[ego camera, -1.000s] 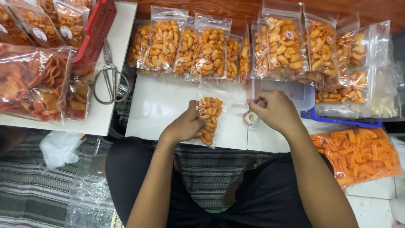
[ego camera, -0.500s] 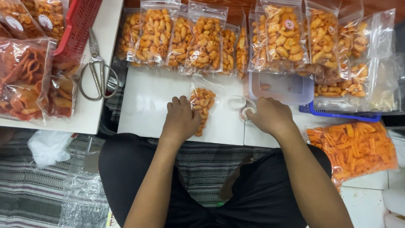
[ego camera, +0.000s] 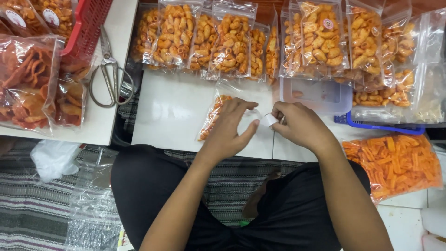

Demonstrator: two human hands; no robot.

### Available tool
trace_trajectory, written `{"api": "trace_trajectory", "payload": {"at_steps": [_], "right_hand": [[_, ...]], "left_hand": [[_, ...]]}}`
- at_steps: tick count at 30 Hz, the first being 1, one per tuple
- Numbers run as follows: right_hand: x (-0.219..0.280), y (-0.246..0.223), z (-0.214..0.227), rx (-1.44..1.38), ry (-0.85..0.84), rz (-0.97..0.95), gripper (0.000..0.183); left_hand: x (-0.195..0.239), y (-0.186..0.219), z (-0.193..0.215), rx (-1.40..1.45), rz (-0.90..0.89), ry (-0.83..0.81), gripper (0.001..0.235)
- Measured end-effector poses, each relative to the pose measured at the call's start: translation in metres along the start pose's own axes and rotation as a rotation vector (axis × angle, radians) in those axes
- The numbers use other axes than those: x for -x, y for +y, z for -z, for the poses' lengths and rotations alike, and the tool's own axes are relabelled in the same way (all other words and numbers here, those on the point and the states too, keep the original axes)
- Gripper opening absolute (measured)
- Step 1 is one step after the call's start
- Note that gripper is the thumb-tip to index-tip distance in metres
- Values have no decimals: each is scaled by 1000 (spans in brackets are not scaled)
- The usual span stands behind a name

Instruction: The person sits on the floor and seals small plastic bags filled with orange snacks by hand. They apply a round sticker to each sealed bag and place the finished packages in a row on the table.

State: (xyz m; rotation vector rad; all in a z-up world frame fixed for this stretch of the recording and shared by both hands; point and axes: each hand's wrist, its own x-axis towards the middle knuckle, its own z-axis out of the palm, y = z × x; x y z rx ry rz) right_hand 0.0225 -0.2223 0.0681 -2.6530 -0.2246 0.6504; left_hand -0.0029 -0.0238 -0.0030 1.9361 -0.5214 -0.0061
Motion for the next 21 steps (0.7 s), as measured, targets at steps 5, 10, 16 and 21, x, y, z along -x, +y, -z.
{"api": "trace_trajectory", "payload": {"at_steps": [5, 10, 16, 21], "right_hand": [[3, -2, 0, -107, 59, 46, 23], [-3, 14, -7, -192, 95, 98, 24], [-1, 10, 4, -327, 173, 147, 30], [-6, 21, -6, -196, 100, 85, 17]], "left_hand": [[-2, 6, -19, 32, 48, -157, 54], [-6, -20, -39, -18, 37, -119, 11], [-9, -37, -49, 229, 210, 56, 10], [-10, -33, -47, 439, 384, 128, 14]]}}
